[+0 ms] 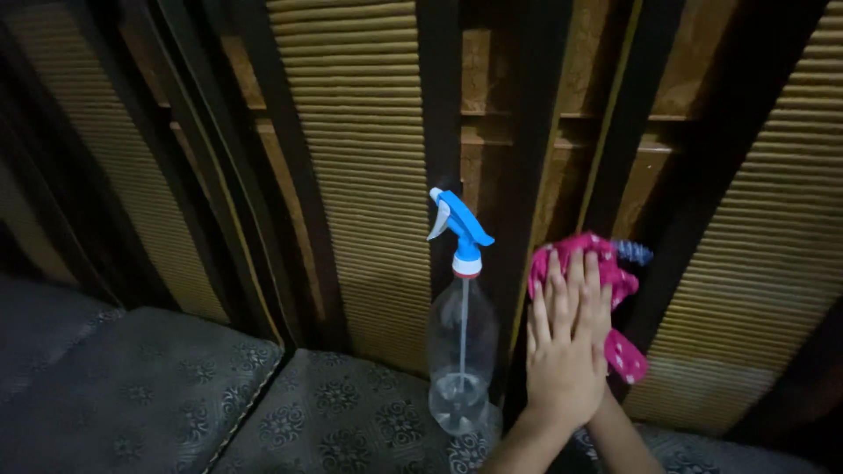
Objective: The person sprays liquid from a spray bottle onto a pink cloth and wipes the backrests of several wooden chairs with woven cane panels. The person moves along the row of chairs, wiping each one in turn.
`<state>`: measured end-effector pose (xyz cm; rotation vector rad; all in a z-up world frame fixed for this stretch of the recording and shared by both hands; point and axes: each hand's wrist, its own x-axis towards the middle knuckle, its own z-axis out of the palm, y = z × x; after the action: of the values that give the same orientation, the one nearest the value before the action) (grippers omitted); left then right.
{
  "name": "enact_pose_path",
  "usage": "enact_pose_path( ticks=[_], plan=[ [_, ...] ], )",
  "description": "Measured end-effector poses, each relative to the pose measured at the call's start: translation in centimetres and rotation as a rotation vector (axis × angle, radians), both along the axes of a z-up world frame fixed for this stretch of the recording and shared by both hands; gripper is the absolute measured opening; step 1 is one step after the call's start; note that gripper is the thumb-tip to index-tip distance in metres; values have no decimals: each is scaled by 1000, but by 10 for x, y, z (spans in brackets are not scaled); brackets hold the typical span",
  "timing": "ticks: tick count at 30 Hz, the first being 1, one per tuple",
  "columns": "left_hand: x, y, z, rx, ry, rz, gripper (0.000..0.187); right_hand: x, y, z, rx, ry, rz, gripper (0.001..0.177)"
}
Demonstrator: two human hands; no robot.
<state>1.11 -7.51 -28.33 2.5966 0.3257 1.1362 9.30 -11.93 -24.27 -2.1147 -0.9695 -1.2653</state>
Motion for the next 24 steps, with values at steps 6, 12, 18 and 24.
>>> enact_pose_path(
  ticks=[6, 12, 18, 24],
  plan=[
    [-25, -3, -44, 57, 90, -27, 84, -18, -22, -30, 18, 25, 14, 63],
    [-41, -16, -84, -153, 235, -114, 93, -18, 18, 29, 51, 1, 13, 63],
    [-44, -32, 8, -130, 83, -163, 92, 0, 22, 98, 134, -93, 7, 62],
    [5, -9, 166, 175, -391, -224, 77, 23, 13, 141, 202, -188, -1, 62]
  ],
)
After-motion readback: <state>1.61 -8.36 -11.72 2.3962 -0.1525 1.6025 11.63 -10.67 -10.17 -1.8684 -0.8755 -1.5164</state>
